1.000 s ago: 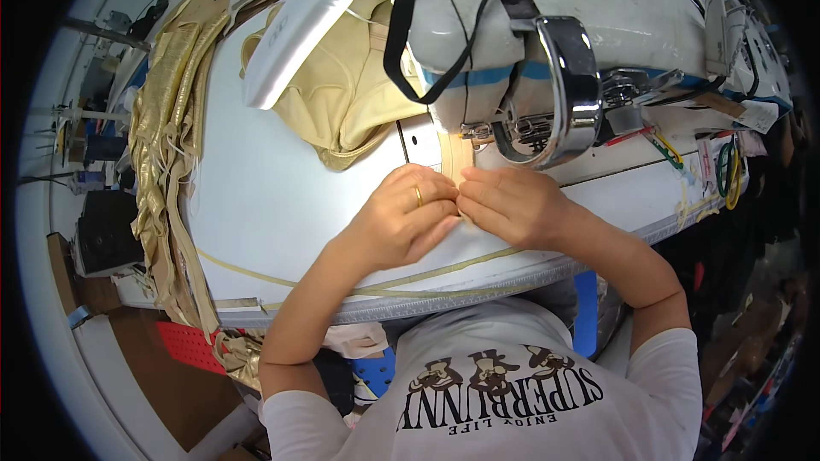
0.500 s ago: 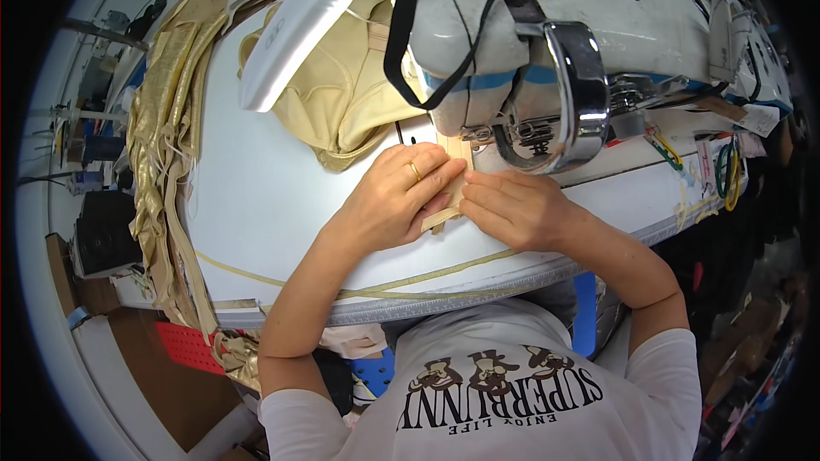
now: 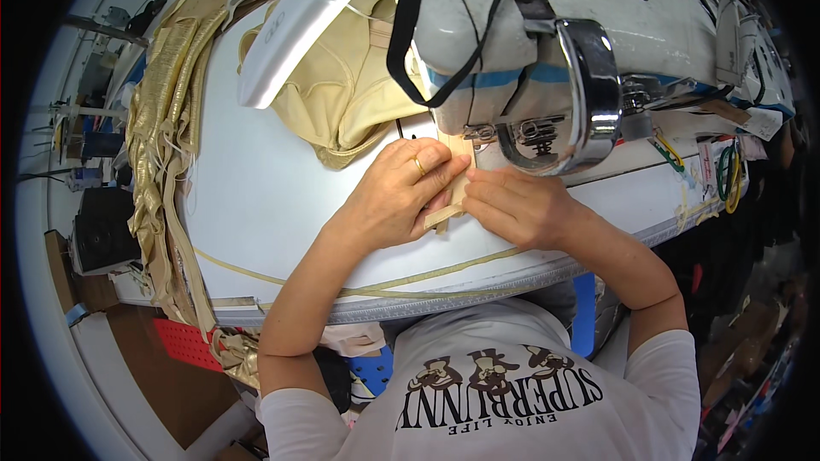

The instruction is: Sewing gold-colored fabric using an industrial sewing machine and trimming with scissors.

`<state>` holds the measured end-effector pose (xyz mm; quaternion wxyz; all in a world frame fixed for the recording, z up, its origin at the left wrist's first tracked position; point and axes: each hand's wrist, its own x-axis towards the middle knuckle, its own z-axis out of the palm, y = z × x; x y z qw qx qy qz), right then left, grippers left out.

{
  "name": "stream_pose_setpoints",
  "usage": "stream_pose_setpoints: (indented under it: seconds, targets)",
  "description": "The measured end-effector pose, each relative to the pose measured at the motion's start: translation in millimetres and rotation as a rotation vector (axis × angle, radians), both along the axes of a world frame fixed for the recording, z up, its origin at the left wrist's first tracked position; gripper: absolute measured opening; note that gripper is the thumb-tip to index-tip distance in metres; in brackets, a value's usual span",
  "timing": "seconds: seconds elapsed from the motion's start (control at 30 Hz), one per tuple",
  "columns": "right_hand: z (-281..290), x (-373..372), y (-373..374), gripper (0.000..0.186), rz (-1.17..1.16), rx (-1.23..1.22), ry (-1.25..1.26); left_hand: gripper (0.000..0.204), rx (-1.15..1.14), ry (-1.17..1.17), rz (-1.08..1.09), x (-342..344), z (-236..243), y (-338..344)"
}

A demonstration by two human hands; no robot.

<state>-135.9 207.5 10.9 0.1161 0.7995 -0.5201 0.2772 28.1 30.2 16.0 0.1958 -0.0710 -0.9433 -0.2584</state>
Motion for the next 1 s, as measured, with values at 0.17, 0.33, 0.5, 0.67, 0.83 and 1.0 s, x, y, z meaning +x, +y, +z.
stream_pose_setpoints:
  seconds: [0.17,0.33,0.5,0.67,0.83,1.0]
  targets:
    - [-2,-4,0,0.030,-0.051,0.078,-0.004,0.048,-0.057,0.002,0.007,-7,2,-4]
    - [0,-3,-5,0.024,-0.068,0.071,-0.048,0.044,-0.083,0.009,0.041,-8,1,-10]
    - [3,2,-6,0.022,-0.037,0.025,-0.036,0.033,-0.044,0.085,0.007,-3,3,-7]
    - [-3,3,-3,0.023,-0.049,-0.050,0.025,0.030,0.041,0.121,0.024,-5,3,2]
    - [-2,2,-2,0.024,-0.036,-0.057,0.014,0.030,0.003,0.099,0.030,-2,4,1]
    - [-1,3,-2,0.023,-0.040,-0.040,0.016,0.030,-0.008,0.115,0.035,-3,2,2]
